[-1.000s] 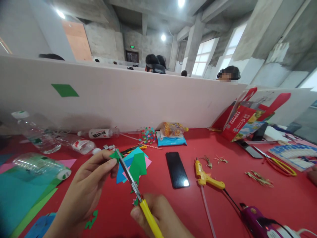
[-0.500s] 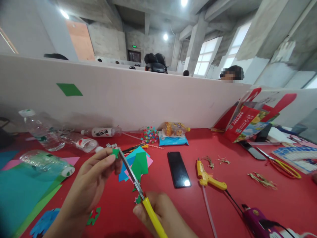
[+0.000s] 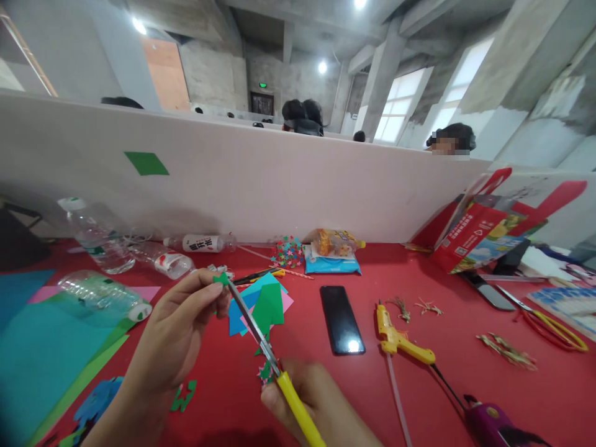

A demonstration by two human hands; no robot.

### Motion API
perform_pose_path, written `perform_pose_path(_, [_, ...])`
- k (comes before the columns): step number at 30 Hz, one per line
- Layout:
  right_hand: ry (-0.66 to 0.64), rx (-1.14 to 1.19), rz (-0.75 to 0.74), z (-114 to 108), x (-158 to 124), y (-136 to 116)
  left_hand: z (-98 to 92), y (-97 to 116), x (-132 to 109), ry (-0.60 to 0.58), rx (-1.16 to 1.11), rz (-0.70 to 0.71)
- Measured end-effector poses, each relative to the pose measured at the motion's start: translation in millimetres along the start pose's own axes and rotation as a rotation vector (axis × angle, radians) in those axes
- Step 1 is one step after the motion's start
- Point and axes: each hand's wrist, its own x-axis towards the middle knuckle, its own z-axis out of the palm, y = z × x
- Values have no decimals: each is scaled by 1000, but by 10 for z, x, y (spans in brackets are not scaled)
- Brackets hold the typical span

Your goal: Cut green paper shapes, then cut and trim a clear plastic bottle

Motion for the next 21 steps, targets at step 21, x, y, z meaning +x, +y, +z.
perform_pose_path(21, [58,50,85,-46,-188,120,-69,78,3,-85,216,125])
